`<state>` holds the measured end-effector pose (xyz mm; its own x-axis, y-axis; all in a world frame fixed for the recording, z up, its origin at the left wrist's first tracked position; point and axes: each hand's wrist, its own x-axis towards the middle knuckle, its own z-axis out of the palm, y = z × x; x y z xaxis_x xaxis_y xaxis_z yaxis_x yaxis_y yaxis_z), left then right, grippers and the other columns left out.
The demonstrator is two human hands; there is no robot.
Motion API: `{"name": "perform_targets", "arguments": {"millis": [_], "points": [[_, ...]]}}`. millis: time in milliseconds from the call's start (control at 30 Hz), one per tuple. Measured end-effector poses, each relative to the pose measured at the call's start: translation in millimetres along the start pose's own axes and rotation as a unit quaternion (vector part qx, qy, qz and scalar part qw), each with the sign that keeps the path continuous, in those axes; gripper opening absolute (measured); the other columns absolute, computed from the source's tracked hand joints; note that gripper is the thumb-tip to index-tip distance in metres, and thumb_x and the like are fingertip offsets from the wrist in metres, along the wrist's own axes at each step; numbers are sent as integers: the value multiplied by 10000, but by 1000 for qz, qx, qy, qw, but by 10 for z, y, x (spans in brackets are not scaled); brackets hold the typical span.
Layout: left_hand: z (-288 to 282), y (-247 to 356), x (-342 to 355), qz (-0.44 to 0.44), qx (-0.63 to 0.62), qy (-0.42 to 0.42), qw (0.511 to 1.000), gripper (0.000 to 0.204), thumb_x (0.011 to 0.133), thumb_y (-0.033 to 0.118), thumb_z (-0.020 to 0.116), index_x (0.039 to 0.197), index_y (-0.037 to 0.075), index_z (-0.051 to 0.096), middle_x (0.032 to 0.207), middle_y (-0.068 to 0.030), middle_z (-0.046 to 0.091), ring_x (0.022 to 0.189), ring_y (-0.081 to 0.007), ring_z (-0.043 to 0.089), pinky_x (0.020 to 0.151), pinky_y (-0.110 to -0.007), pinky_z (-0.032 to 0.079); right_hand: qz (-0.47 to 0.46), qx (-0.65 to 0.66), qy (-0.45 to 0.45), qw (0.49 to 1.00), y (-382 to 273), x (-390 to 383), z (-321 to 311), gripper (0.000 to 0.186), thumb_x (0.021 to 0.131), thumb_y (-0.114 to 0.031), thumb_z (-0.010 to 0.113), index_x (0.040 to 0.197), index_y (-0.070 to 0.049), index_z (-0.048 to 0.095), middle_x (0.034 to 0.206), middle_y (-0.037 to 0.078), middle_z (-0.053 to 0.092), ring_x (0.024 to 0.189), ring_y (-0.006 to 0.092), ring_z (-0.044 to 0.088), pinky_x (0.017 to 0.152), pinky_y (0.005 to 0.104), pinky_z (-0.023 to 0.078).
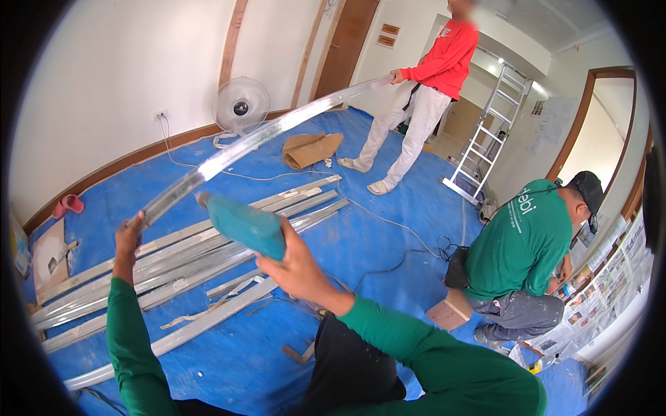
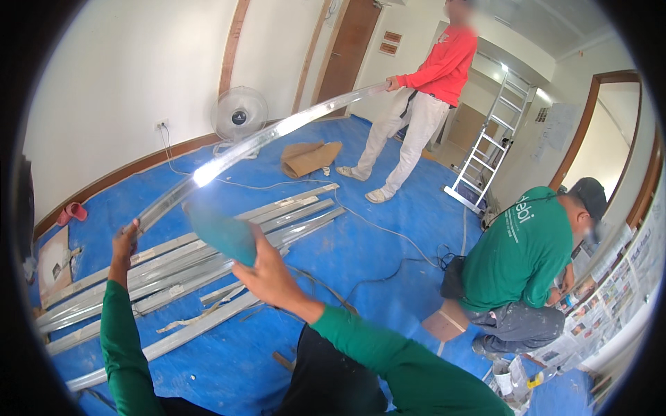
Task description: The person sits on a blue floor covering and uses a corded drill to make holes along the length of a long metal strip. They hold the strip with one hand and operate the drill with the other, then set the drill down and pick up a pair of pliers.
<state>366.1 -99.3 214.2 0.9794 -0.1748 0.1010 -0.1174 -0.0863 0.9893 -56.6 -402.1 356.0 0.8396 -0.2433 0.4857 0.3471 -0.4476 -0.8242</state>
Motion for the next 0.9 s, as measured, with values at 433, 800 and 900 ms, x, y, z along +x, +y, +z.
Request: {"name": "perform_targets", "arguments": {"millis": [433, 800, 900], "points": [[727, -370, -345, 136, -245, 247, 928, 871, 1032, 473, 898, 1577, -82, 508, 1213, -145, 712, 1151, -205, 694, 1000, -369, 613, 49, 64, 32, 996, 382, 268, 134, 644, 961, -5, 743, 1560, -36, 508, 1194, 83, 702, 1049, 159, 698, 873, 345, 596], [1100, -697, -172, 95, -402, 146, 899, 584, 1058, 554, 836, 1278, 24, 729, 1237, -73, 748, 1122, -149, 716, 1013, -331, 606, 107, 111, 5, 988, 418, 155, 39, 667, 984, -50, 743, 1599, -36, 485, 1113, 42, 657, 811, 104, 628, 675, 304, 554], [1066, -554, -253, 70, -386, 137, 910, 578, 1073, 582, 805, 1279, 47, 732, 1205, -54, 740, 1084, -138, 711, 987, -312, 605, 102, 112, 5, 988, 441, 123, 30, 670, 981, -47, 741, 1601, -35, 485, 1115, 45, 663, 807, 102, 627, 681, 304, 552]]}}
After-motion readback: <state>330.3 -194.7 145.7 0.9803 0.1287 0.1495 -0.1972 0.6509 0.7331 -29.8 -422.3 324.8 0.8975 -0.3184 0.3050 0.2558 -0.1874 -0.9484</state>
